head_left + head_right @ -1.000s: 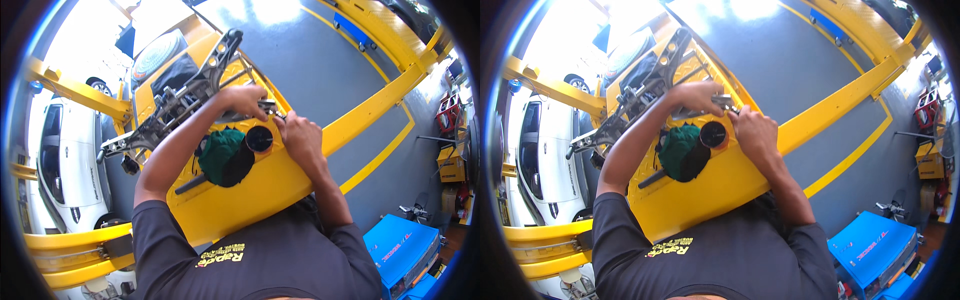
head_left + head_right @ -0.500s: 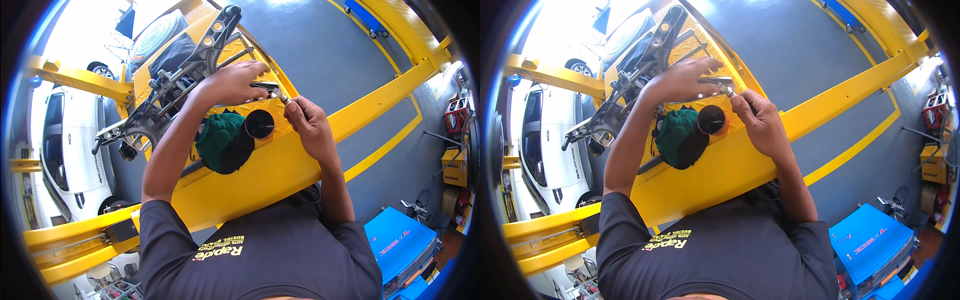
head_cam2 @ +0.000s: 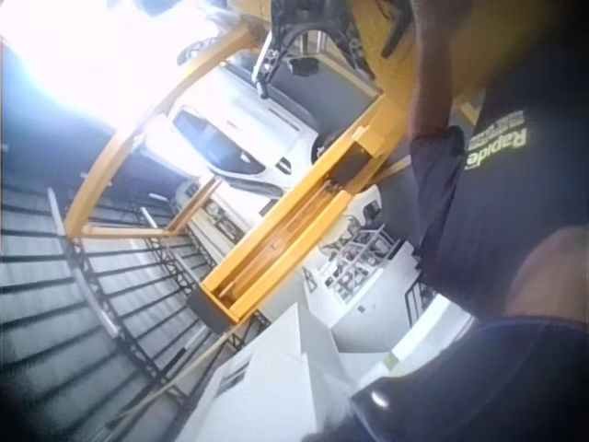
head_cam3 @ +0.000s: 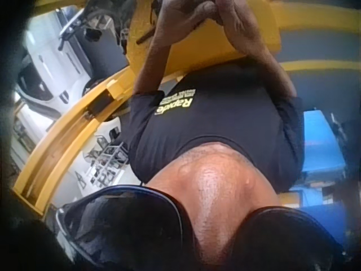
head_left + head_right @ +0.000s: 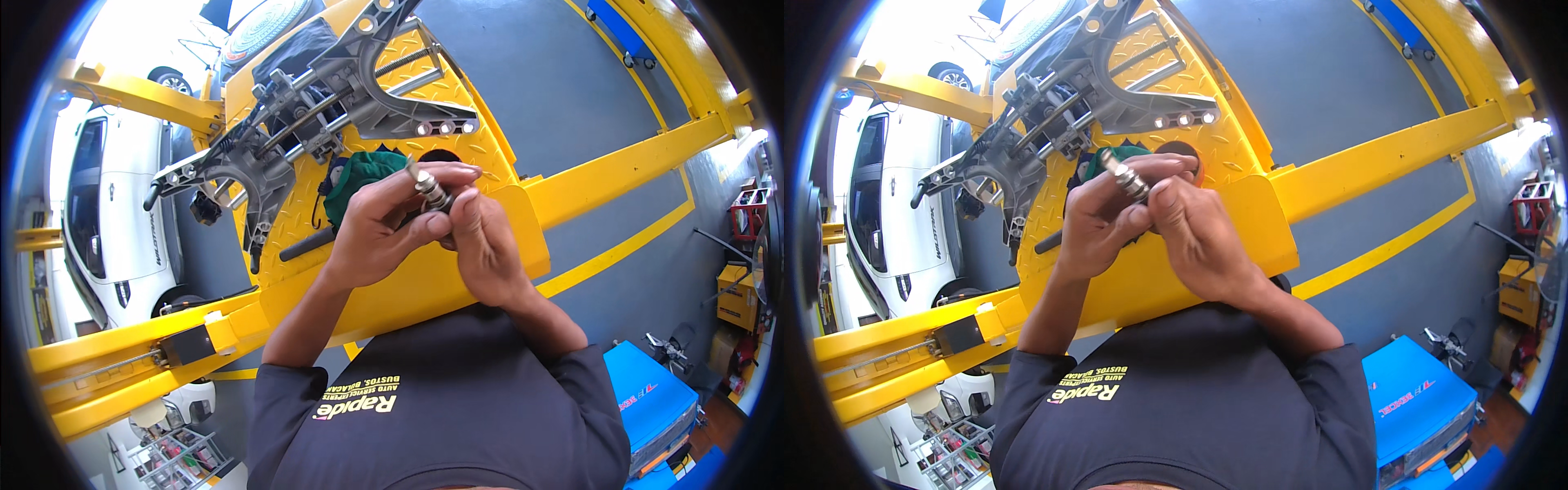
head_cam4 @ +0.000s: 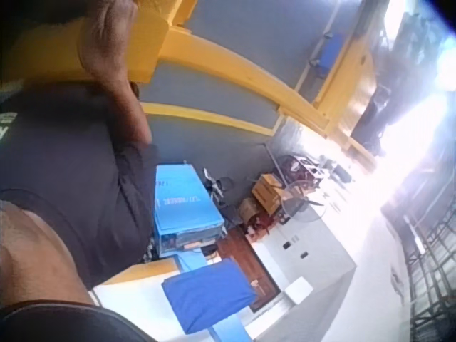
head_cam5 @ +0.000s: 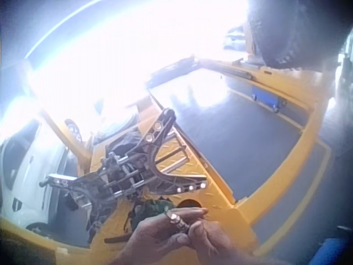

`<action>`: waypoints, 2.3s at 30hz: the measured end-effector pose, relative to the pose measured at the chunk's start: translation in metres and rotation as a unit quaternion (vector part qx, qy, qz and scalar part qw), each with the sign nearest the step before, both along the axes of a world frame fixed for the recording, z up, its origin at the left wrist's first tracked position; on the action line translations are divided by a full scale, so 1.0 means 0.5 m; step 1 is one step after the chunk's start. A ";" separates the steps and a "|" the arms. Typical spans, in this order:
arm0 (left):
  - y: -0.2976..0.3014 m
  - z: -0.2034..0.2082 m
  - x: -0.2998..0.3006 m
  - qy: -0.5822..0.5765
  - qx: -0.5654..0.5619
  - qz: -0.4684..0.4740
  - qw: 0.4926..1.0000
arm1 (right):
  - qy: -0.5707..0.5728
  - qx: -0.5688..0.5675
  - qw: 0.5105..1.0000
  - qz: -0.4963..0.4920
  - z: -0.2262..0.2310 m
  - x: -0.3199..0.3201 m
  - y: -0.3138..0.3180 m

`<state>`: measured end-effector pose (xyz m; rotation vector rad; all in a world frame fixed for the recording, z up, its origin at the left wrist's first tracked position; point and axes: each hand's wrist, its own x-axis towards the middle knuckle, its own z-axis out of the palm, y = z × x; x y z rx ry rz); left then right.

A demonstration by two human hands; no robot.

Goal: The person assembles a steering column by hand, applying grease to joints and inserting components into the metal frame. They use a small brush to spread grease and handle the column parts on a yellow lift platform before moving the assembly to a blue tool cabinet.

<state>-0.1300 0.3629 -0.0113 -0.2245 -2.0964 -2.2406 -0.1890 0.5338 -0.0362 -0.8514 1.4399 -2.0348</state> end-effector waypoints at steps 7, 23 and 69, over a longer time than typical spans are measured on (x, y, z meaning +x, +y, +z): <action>-0.030 -0.062 0.044 0.070 0.055 0.064 0.994 | 0.223 0.056 0.967 -0.110 -0.001 0.045 -0.032; -0.088 -0.133 0.047 0.017 -0.019 0.240 0.970 | 0.377 0.236 0.874 -0.196 -0.048 -0.086 0.005; -0.071 -0.143 0.046 0.044 -0.092 0.308 0.946 | 0.574 0.177 0.736 -0.311 -0.062 -0.066 -0.014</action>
